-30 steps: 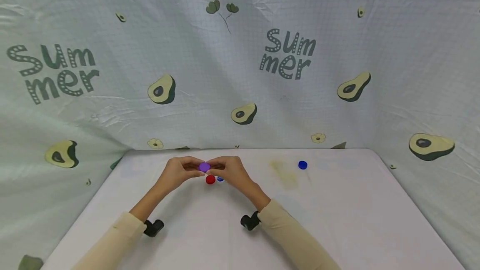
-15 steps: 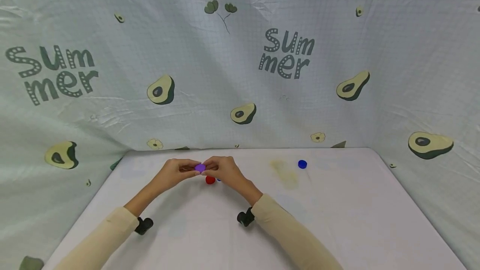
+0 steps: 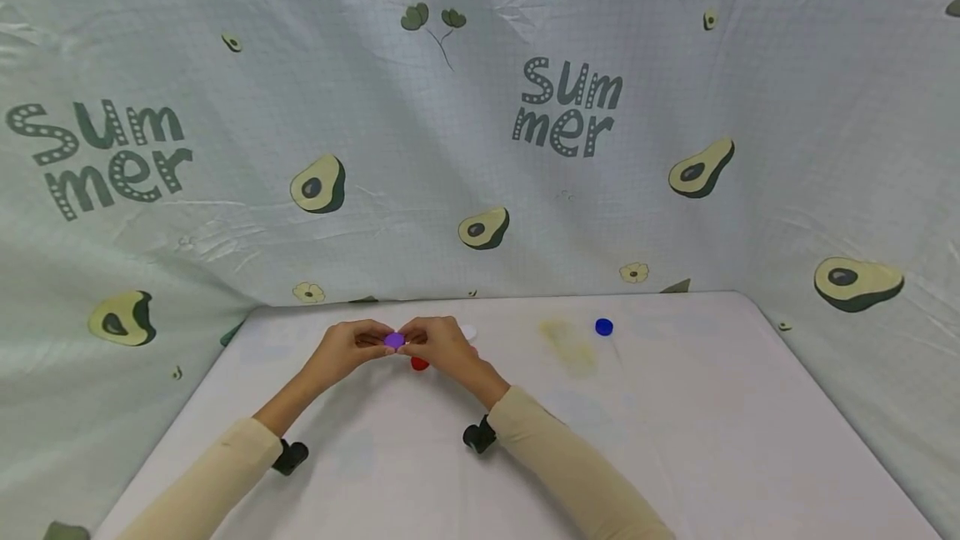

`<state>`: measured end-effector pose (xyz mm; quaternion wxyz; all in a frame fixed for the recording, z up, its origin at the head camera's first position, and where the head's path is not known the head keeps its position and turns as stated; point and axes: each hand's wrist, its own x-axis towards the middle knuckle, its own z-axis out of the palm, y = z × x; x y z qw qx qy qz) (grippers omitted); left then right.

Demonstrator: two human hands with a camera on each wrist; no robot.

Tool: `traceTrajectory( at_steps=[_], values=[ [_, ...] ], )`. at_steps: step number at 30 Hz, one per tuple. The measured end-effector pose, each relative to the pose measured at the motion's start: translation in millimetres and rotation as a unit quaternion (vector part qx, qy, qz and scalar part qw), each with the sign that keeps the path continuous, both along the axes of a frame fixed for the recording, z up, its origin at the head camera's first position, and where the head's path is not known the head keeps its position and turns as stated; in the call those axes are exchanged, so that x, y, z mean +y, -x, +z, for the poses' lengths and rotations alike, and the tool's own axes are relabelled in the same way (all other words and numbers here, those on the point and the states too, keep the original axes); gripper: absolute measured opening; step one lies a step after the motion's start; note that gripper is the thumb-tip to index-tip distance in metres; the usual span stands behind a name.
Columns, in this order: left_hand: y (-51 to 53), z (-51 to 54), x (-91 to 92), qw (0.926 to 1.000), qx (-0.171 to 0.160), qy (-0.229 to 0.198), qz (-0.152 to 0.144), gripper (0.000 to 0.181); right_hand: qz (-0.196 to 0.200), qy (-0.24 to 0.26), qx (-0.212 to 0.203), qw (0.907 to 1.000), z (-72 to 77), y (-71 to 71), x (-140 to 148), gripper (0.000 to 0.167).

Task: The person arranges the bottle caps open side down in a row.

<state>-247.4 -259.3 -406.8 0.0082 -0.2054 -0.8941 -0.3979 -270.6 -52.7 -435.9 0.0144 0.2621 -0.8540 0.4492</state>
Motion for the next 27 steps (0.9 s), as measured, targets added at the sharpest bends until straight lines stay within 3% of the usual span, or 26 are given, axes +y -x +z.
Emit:
traceTrajectory(
  at_steps=[27],
  values=[
    [11.0,-27.2,-1.1,0.9986,-0.041,-0.017,0.029,0.024,-0.035,-0.1,0.003,0.9944,-8.2,7.3,-16,0.021]
  ],
)
